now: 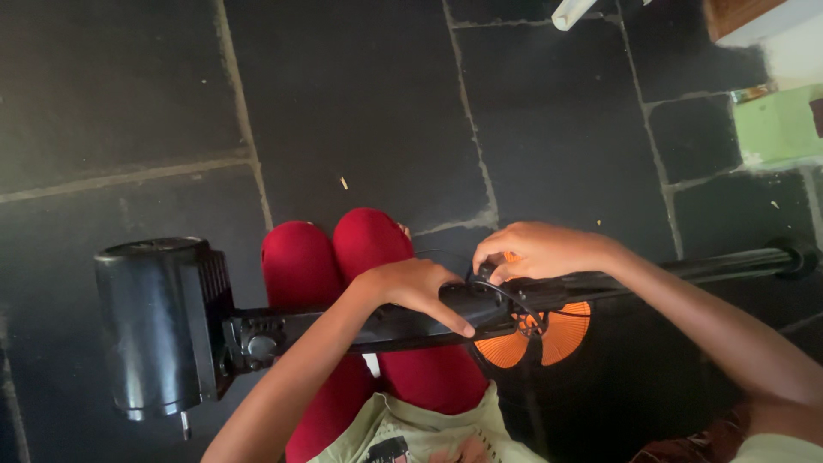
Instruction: The person sits on the floor and disassembles a black pedestal fan. They remove the motor housing, detach the fan blades, and separate the pole sections. The person then reassembles the fan by reattaching the motor housing, blades, and pole sections.
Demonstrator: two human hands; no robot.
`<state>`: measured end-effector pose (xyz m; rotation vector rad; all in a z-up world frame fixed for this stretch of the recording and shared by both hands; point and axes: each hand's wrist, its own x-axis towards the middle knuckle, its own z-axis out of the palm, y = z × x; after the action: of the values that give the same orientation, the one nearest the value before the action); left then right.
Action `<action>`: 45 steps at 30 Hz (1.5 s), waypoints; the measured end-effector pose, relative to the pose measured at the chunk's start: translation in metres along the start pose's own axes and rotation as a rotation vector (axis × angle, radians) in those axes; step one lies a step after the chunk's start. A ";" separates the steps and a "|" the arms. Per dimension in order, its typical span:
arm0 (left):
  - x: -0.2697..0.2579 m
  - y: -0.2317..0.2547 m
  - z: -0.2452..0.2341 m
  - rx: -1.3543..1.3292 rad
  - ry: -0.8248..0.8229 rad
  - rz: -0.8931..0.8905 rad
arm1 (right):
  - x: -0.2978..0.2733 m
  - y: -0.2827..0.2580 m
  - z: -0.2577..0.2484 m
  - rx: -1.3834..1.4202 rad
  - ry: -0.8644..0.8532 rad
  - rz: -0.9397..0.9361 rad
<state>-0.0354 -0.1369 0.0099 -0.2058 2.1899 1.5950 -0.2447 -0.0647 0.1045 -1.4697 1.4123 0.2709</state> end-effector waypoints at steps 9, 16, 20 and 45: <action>0.001 -0.002 -0.001 -0.014 -0.005 0.023 | 0.006 0.014 0.000 0.127 0.039 -0.424; -0.002 0.003 -0.004 -0.014 -0.032 0.015 | 0.004 0.008 -0.003 0.082 -0.021 -0.076; -0.002 0.002 -0.003 -0.043 -0.038 0.021 | 0.006 0.009 0.000 0.081 -0.044 -0.090; 0.012 -0.010 0.012 0.048 -0.025 0.054 | 0.013 -0.003 0.033 -0.365 0.048 0.152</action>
<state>-0.0399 -0.1278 -0.0067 -0.1120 2.2294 1.5632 -0.2229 -0.0474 0.0818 -1.6707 1.5750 0.6187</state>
